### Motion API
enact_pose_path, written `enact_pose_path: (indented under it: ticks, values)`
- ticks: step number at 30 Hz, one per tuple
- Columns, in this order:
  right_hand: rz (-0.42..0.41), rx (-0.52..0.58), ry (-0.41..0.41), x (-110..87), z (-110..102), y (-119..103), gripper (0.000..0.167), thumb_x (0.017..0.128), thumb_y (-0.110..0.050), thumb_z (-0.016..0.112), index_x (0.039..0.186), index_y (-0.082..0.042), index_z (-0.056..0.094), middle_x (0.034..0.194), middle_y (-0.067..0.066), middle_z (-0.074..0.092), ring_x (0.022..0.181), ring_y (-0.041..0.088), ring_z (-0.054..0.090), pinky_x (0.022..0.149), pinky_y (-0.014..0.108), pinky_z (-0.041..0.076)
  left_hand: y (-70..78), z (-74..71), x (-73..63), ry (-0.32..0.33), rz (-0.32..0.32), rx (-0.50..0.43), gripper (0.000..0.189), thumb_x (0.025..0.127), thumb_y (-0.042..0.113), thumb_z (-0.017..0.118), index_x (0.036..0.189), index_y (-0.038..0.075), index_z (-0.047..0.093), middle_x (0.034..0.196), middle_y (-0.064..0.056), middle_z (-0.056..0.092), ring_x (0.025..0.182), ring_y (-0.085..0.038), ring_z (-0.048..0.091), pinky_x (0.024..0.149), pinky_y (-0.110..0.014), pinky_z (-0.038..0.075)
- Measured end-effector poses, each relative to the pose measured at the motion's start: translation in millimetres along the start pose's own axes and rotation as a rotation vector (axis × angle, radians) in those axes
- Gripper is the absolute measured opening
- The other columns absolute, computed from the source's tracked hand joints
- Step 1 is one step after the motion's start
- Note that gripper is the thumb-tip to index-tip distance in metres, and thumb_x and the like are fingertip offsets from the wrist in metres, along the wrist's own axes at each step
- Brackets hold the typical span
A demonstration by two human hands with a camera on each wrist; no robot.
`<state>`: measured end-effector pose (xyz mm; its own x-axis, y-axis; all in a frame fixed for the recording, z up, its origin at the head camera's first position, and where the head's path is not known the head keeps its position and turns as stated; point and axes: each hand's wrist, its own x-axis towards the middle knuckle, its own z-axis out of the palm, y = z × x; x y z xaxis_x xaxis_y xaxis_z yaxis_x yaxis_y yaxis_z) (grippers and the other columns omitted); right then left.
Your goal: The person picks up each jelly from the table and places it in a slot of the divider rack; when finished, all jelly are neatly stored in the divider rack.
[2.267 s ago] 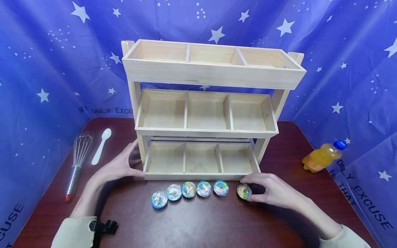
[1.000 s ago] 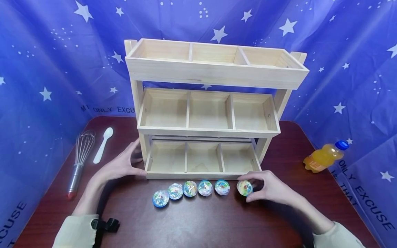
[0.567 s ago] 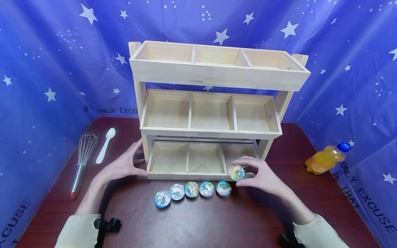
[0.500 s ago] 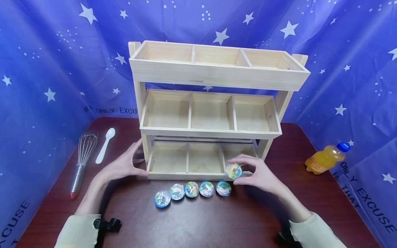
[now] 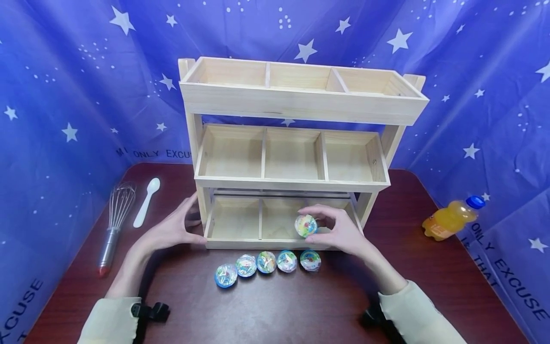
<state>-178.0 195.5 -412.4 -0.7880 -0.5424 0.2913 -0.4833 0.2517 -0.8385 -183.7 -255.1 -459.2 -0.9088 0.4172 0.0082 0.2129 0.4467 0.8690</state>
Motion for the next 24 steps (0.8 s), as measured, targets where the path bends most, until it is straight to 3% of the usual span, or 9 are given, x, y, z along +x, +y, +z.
enact_pose_path:
  ticks: [8,15,24]
  values:
    - [0.065,0.121,-0.019,15.9,10.4,0.3,0.058,0.078,-0.002,0.088,0.132,0.0,0.066,0.113,0.009,0.074,0.097,0.006,0.071,0.086,0.021,0.059,-1.7,0.1,1.1,0.003,0.011,0.018,0.135,0.07,0.028,0.097,0.163,0.046,0.001,0.161,-0.017,0.027,0.143,-0.042,0.045,0.107,-0.05,0.053]
    - [0.146,0.208,-0.048,32.8,20.1,-0.9,0.059,0.078,-0.003,0.087,0.132,-0.002,0.066,0.107,0.01,0.074,0.093,0.009,0.072,0.081,0.024,0.061,-1.3,0.2,1.3,0.005,0.03,0.004,0.135,0.07,0.025,0.097,0.163,0.046,0.001,0.161,-0.017,0.026,0.143,-0.042,0.044,0.107,-0.051,0.053]
    - [0.241,0.261,-0.15,59.1,29.6,-6.6,0.058,0.078,-0.002,0.086,0.132,-0.003,0.066,0.109,0.009,0.074,0.095,0.011,0.071,0.083,0.024,0.062,0.0,0.8,1.5,0.006,0.034,0.01,0.136,0.07,0.025,0.097,0.164,0.044,0.001,0.159,-0.017,0.028,0.141,-0.041,0.046,0.105,-0.049,0.054]
